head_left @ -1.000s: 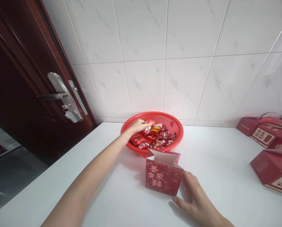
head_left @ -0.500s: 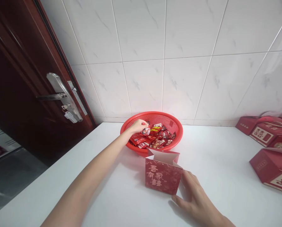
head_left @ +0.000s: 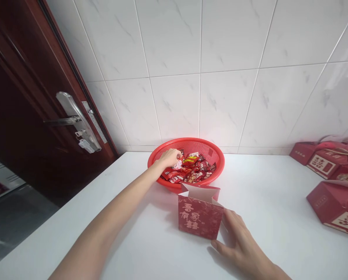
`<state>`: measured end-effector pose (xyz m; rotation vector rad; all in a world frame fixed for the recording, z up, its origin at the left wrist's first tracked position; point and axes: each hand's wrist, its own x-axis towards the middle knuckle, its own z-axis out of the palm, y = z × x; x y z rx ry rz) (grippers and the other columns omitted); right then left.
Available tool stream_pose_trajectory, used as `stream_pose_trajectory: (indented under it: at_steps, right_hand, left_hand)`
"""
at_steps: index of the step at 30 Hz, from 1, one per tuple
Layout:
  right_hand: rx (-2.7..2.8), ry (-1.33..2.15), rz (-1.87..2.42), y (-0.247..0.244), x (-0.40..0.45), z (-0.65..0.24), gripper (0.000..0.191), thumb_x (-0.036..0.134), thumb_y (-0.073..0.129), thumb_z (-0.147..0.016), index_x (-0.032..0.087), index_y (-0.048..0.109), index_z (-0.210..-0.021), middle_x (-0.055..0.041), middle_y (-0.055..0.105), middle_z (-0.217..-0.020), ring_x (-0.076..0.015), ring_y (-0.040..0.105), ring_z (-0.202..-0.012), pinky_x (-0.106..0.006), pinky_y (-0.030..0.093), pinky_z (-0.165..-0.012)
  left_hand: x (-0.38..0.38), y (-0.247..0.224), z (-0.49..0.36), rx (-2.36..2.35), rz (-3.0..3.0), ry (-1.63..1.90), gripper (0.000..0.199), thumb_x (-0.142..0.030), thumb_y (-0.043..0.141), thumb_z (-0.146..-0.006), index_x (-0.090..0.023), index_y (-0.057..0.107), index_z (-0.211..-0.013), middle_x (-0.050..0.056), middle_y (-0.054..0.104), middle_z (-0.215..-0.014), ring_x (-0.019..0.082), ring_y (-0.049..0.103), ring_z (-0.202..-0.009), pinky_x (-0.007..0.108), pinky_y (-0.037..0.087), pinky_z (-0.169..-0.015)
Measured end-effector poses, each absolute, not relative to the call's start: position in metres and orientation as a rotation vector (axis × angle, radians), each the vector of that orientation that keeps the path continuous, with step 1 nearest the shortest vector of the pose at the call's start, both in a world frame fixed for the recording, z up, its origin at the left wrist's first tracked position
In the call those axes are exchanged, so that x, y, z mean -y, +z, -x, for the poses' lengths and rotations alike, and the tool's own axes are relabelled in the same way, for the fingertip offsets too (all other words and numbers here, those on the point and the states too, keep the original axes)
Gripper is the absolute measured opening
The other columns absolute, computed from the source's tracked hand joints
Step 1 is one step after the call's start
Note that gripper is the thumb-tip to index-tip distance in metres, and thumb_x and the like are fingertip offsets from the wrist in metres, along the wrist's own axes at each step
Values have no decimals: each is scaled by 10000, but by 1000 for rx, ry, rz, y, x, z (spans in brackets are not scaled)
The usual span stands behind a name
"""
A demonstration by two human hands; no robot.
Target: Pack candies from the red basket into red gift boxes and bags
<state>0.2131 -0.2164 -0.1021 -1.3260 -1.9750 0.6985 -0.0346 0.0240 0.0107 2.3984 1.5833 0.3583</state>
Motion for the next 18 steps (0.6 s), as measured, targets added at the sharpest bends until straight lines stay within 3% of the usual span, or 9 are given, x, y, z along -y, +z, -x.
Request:
stream_pose_trajectory:
  at_steps: [3,6,8,11,13,15,18]
  right_hand:
    - [1959,700,1354,-103,217,-213,708,439,662,-854,308,419,-1506,-96,524,-1490,-357,483,-1358,-536,464,-1088]
    - [1952,721,1369,-104,217,-213,729,387,666,-838,309,406,-1515,-92,507,-1506,-350,464,-1376,-531,453,-1107]
    - [1954,732,1360,-105,216,-213,728,404,668,-840,304,408,-1513,-96,501,-1512,-352,459,-1379,-537,444,-1116]
    - [1948,730,1345,-106,216,-215,728,435,669,-845,302,411,-1512,-99,499,-1514,-357,461,-1374,-539,446,-1113]
    - [1944,731,1347,-107,217,-215,732,412,672,-843,306,406,-1516,-96,496,-1517,-353,458,-1376,-533,447,-1114]
    - [1945,735,1347,-107,218,-214,731,384,671,-840,310,404,-1516,-91,493,-1520,-345,455,-1380,-525,445,-1118]
    - [1947,729,1344,-106,218,-213,729,374,672,-835,313,412,-1513,-87,500,-1514,-341,460,-1378,-521,446,-1120]
  left_hand:
    - [-14,18,26,-1515,-2559,232,362,-52,540,-736,-168,771,-990,116,731,-1182,298,614,-1192,343,474,-993]
    - [-4,21,15,-1288,-2629,-76,285,-180,642,-747,-214,784,-991,62,759,-1088,262,674,-1055,289,505,-905]
    - [1,20,10,-1189,-2616,-277,452,-267,720,-699,-216,751,-1147,72,741,-1171,270,684,-1036,280,524,-837]
    - [6,19,7,-1169,-2595,-437,813,-368,759,-665,-189,562,-1433,146,576,-1452,333,600,-1228,306,527,-854]
    - [8,19,7,-1181,-2586,-492,890,-369,758,-649,-198,498,-1483,164,512,-1511,360,569,-1265,328,522,-866]
    - [8,18,5,-1195,-2586,-515,828,-322,751,-627,-200,553,-1421,176,557,-1451,375,603,-1195,349,519,-840]
    - [7,16,1,-1206,-2589,-473,541,-272,724,-614,-168,680,-1143,171,679,-1192,357,666,-969,349,500,-714]
